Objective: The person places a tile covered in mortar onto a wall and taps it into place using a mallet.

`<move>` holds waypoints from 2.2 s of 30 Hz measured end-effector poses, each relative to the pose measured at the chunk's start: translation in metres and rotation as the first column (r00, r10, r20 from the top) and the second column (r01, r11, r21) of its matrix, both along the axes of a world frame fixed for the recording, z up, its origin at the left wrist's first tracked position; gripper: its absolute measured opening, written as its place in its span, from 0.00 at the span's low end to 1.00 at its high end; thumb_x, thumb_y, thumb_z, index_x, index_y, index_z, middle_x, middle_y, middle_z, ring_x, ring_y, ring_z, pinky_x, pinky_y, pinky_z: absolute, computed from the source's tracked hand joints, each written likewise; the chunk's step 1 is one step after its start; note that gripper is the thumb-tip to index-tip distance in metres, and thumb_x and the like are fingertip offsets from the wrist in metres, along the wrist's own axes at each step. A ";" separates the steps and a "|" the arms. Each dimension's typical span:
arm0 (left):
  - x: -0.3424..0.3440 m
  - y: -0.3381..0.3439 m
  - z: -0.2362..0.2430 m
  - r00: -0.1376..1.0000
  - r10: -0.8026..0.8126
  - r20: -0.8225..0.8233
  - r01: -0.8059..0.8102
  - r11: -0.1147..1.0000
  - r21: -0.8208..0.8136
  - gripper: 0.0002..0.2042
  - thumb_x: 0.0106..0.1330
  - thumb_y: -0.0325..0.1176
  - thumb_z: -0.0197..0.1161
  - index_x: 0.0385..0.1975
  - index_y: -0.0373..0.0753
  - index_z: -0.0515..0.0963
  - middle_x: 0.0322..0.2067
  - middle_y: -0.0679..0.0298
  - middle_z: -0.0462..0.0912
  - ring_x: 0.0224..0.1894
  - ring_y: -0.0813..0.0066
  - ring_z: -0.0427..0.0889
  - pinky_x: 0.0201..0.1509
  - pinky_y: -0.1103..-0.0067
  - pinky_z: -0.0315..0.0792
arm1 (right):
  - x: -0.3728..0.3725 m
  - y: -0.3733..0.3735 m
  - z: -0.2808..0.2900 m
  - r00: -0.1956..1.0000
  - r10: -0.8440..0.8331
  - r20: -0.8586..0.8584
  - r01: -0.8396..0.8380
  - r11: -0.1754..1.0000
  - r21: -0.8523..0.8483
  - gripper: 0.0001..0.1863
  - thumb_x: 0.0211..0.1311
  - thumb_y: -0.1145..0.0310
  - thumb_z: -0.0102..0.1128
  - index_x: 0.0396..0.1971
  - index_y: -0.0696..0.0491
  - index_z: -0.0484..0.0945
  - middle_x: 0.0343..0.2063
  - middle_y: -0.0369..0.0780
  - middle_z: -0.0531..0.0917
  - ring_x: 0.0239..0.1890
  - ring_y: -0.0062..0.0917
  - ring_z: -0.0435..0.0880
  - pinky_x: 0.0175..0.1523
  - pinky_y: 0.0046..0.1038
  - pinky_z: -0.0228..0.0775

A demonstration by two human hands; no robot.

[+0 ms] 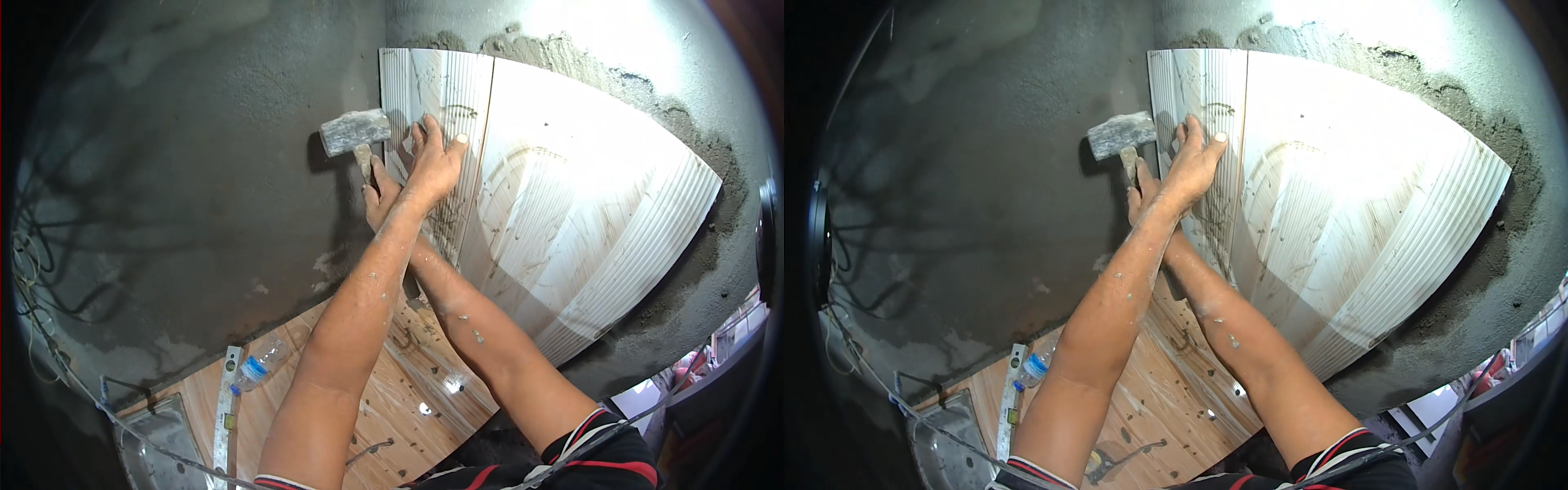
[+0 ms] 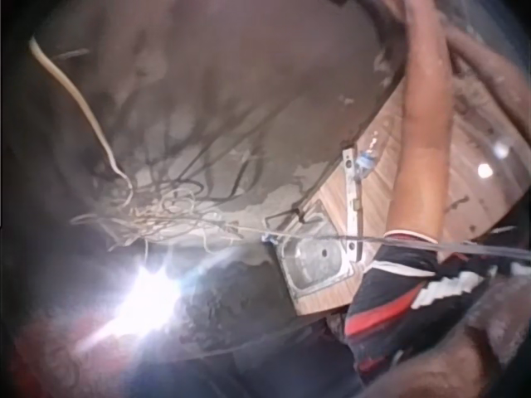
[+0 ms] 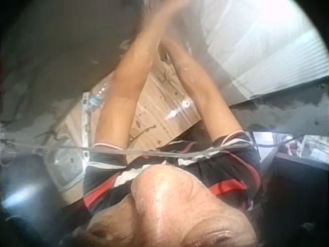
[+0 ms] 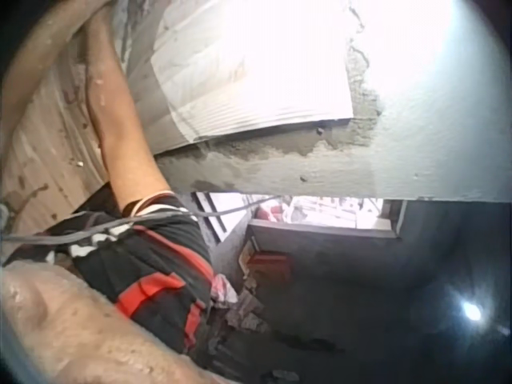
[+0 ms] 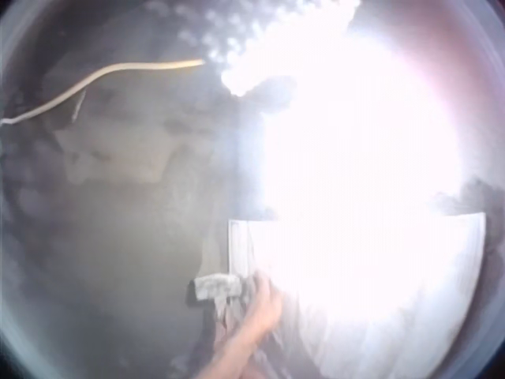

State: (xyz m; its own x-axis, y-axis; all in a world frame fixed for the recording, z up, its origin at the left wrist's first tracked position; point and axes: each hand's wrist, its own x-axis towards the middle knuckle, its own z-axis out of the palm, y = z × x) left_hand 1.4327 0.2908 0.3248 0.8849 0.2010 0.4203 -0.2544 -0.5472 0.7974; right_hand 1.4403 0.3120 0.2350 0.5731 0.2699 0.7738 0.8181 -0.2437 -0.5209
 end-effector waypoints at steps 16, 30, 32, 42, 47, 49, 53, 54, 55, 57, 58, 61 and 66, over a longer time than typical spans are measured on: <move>-0.009 -0.004 0.004 0.999 0.033 -0.040 -0.030 0.997 0.064 0.43 0.77 0.54 0.47 0.77 0.29 0.35 0.78 0.37 0.33 0.80 0.43 0.39 0.83 0.65 0.41 | 0.000 0.005 0.025 0.996 -0.084 -0.008 0.085 0.993 0.079 0.32 0.62 0.71 0.60 0.67 0.63 0.69 0.60 0.62 0.76 0.71 0.54 0.65 0.79 0.46 0.45; 0.004 -0.014 0.001 1.000 0.008 0.027 -0.008 1.000 -0.005 0.44 0.77 0.52 0.51 0.77 0.28 0.35 0.78 0.37 0.32 0.81 0.46 0.36 0.83 0.64 0.41 | 0.001 0.004 0.018 0.995 -0.012 -0.097 0.029 0.983 0.180 0.31 0.64 0.74 0.58 0.68 0.65 0.66 0.60 0.61 0.76 0.66 0.50 0.74 0.75 0.44 0.57; -0.008 -0.005 0.004 0.999 0.045 0.026 -0.046 0.998 0.049 0.43 0.76 0.50 0.53 0.77 0.27 0.41 0.77 0.38 0.40 0.80 0.46 0.44 0.82 0.65 0.46 | -0.008 0.007 0.003 0.996 -0.009 -0.088 0.026 0.981 0.192 0.31 0.65 0.73 0.57 0.68 0.64 0.66 0.60 0.59 0.76 0.66 0.50 0.74 0.74 0.45 0.57; -0.118 0.086 0.010 0.666 0.532 0.524 -0.065 0.741 -0.668 0.13 0.73 0.34 0.60 0.52 0.36 0.79 0.52 0.54 0.84 0.55 0.60 0.83 0.54 0.66 0.79 | -0.031 -0.078 0.002 0.995 0.063 0.078 -0.077 0.977 0.200 0.31 0.67 0.75 0.59 0.68 0.66 0.65 0.35 0.57 0.81 0.38 0.50 0.82 0.49 0.41 0.75; 0.001 0.046 -0.072 0.892 0.169 0.420 -0.220 0.973 0.075 0.25 0.76 0.41 0.55 0.66 0.31 0.69 0.60 0.46 0.76 0.61 0.43 0.77 0.66 0.60 0.69 | -0.037 -0.114 0.030 0.984 0.060 0.169 -0.094 0.976 0.196 0.31 0.67 0.76 0.59 0.69 0.64 0.64 0.38 0.58 0.82 0.40 0.51 0.83 0.48 0.42 0.75; 0.024 0.037 -0.079 0.874 -0.006 0.485 0.110 0.976 -0.187 0.29 0.76 0.45 0.55 0.71 0.33 0.63 0.69 0.46 0.65 0.70 0.49 0.66 0.73 0.61 0.61 | -0.054 -0.117 0.050 0.981 0.049 0.187 -0.078 0.986 0.148 0.30 0.66 0.77 0.59 0.68 0.63 0.66 0.38 0.59 0.82 0.41 0.53 0.84 0.49 0.43 0.76; 0.080 0.038 -0.105 0.847 -0.124 0.517 0.230 0.962 -0.147 0.35 0.74 0.48 0.57 0.74 0.38 0.54 0.72 0.46 0.52 0.71 0.46 0.57 0.74 0.55 0.56 | -0.057 -0.123 0.070 0.970 0.079 0.230 -0.101 0.991 0.085 0.30 0.66 0.77 0.59 0.68 0.62 0.66 0.40 0.62 0.82 0.44 0.58 0.84 0.51 0.45 0.76; 0.076 0.012 -0.095 0.859 -0.096 0.503 0.158 0.984 -0.082 0.36 0.73 0.48 0.58 0.75 0.40 0.51 0.73 0.45 0.48 0.71 0.44 0.55 0.74 0.53 0.55 | -0.048 -0.136 0.069 0.992 0.015 0.123 -0.022 0.998 0.060 0.29 0.67 0.76 0.59 0.68 0.62 0.67 0.47 0.61 0.82 0.52 0.50 0.83 0.57 0.38 0.74; 0.068 -0.010 -0.081 0.866 -0.062 0.496 0.080 0.997 -0.014 0.38 0.73 0.49 0.59 0.76 0.42 0.49 0.74 0.44 0.45 0.71 0.42 0.52 0.74 0.50 0.55 | -0.043 -0.148 0.071 0.999 -0.048 0.024 0.047 0.998 0.034 0.28 0.68 0.75 0.60 0.68 0.63 0.68 0.53 0.60 0.82 0.59 0.43 0.83 0.62 0.32 0.73; 0.075 0.025 -0.098 0.868 -0.117 0.482 0.184 0.978 -0.094 0.39 0.72 0.50 0.60 0.76 0.41 0.49 0.73 0.42 0.45 0.71 0.36 0.50 0.73 0.45 0.52 | -0.063 -0.131 0.079 1.000 0.011 0.026 -0.012 0.999 0.035 0.29 0.68 0.74 0.60 0.68 0.63 0.68 0.54 0.59 0.82 0.60 0.42 0.83 0.63 0.31 0.72; 0.075 0.026 -0.101 0.856 -0.140 0.498 0.228 0.966 -0.120 0.40 0.71 0.50 0.60 0.76 0.41 0.49 0.73 0.41 0.45 0.72 0.33 0.48 0.73 0.43 0.51 | -0.066 -0.130 0.078 1.000 0.026 0.017 -0.026 0.999 0.022 0.29 0.69 0.74 0.60 0.68 0.63 0.68 0.54 0.59 0.82 0.60 0.42 0.83 0.64 0.31 0.72; 0.062 -0.011 -0.093 0.758 -0.028 0.652 0.021 1.000 0.017 0.39 0.71 0.50 0.60 0.75 0.40 0.51 0.73 0.40 0.44 0.74 0.29 0.41 0.75 0.42 0.46 | -0.058 -0.149 0.072 1.000 -0.014 -0.015 0.013 0.999 -0.032 0.29 0.68 0.74 0.59 0.68 0.64 0.67 0.54 0.59 0.82 0.60 0.43 0.83 0.63 0.31 0.72; 0.054 0.006 -0.090 0.809 -0.026 0.587 0.040 0.999 -0.012 0.37 0.70 0.52 0.60 0.73 0.41 0.55 0.73 0.40 0.44 0.75 0.30 0.39 0.74 0.40 0.46 | -0.068 -0.143 0.066 1.000 -0.001 0.012 0.001 1.000 -0.020 0.29 0.69 0.75 0.59 0.68 0.64 0.67 0.56 0.58 0.81 0.61 0.43 0.82 0.64 0.31 0.72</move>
State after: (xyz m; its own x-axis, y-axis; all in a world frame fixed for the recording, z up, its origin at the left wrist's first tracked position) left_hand 1.4865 0.2964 0.2348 0.4777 0.1919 0.8573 -0.6953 -0.5138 0.5025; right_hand 1.3724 0.1686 0.3012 0.5640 0.2844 0.7752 0.8240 -0.2547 -0.5061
